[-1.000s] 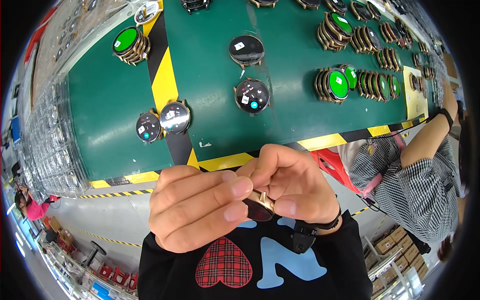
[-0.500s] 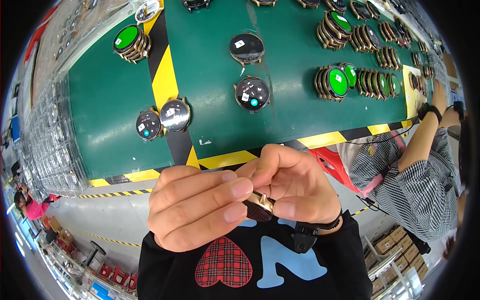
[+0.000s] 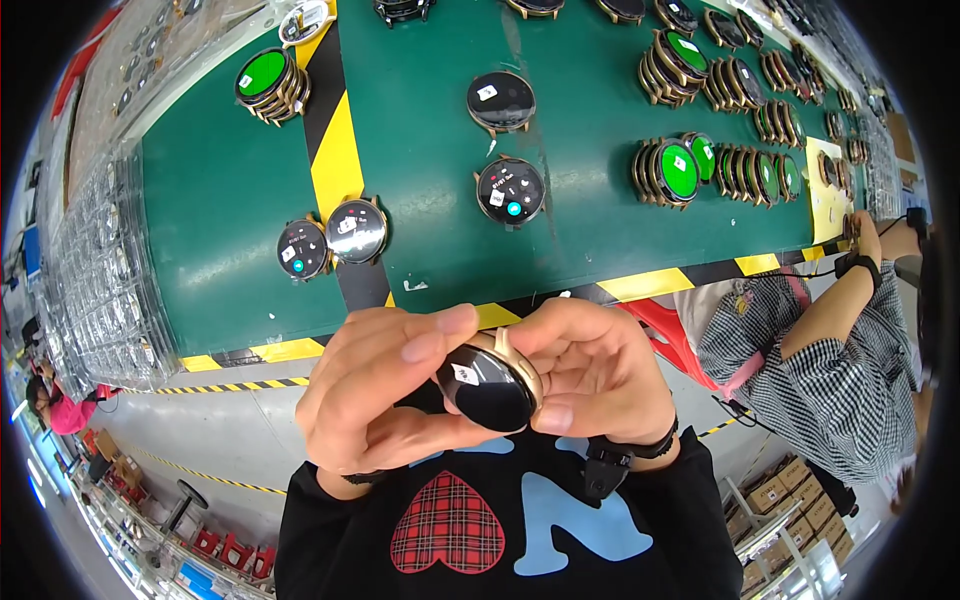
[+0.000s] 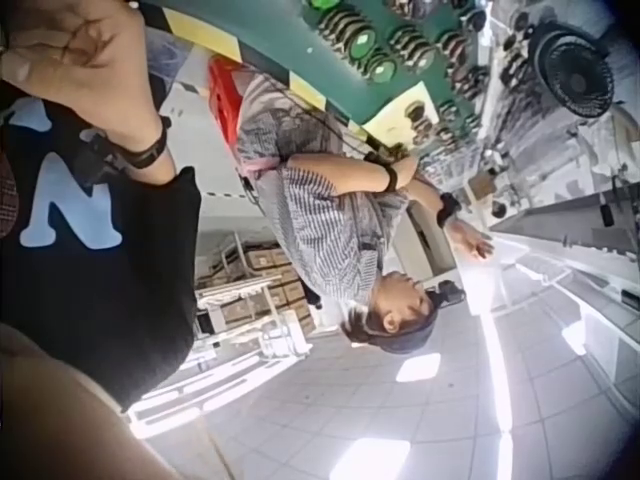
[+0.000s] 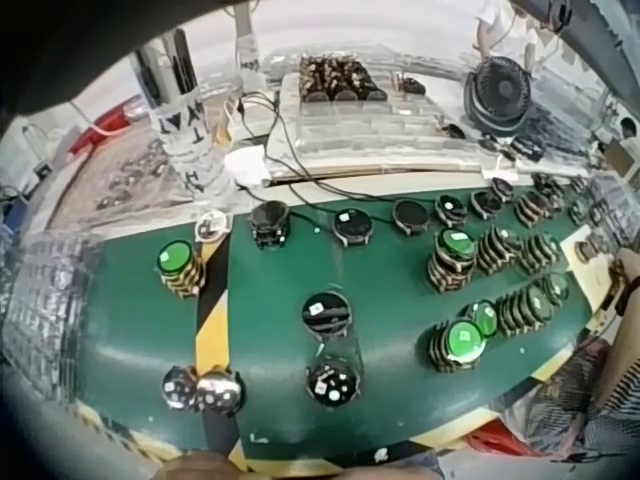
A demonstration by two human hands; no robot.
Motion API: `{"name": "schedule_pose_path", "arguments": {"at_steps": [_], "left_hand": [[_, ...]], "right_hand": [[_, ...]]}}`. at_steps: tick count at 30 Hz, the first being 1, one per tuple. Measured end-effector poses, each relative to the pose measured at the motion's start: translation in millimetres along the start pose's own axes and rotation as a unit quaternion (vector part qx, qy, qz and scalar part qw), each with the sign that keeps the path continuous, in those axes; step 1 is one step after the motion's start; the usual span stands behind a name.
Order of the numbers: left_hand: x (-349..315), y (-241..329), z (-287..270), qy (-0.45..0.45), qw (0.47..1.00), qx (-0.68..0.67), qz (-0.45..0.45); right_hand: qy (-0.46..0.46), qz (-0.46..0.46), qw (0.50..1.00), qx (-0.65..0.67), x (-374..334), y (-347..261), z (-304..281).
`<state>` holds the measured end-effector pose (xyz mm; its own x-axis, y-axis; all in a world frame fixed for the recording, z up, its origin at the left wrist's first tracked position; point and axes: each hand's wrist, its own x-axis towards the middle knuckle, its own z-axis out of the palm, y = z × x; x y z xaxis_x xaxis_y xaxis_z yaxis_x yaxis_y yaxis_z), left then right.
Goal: The person moves smartwatches from a stack to the table, taps their screens to cycle through various display modes, and then picks one up to inspect it.
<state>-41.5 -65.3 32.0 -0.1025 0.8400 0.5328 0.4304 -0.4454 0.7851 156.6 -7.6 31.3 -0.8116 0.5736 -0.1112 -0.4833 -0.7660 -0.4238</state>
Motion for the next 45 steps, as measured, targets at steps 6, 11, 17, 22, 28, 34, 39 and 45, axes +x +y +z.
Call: {"name": "schedule_pose_path", "arguments": {"at_steps": [6,11,17,22,28,34,39,45], "left_hand": [[0,-3,0,0.011,1.0,0.004,0.016],[0,-5,-2,0.016,1.0,-0.002,0.016],[0,-7,2,0.01,0.999,-0.015,0.027],[6,-6,22,0.024,0.999,-0.04,-0.02],[34,-1,58,-0.043,0.993,-0.101,0.046],[80,26,97,-0.089,0.983,-0.109,0.118],[106,50,126,-0.078,0.974,-0.105,0.187],[124,68,155,-0.08,0.959,-0.125,0.242]], "right_hand": [[0.001,-0.022,1.0,-0.014,2,5,1],[-0.002,-0.014,1.0,-0.006,6,5,3],[-0.006,-0.039,0.998,-0.045,-2,-2,5],[0.113,-0.033,0.986,-0.118,-6,-16,16],[0.058,-0.187,0.976,-0.095,-35,-22,0],[0.136,-0.378,0.869,-0.29,-63,-44,-2],[0.135,-0.476,0.771,-0.401,-80,-73,-3],[0.139,-0.547,0.683,-0.463,-99,-99,1]]}}
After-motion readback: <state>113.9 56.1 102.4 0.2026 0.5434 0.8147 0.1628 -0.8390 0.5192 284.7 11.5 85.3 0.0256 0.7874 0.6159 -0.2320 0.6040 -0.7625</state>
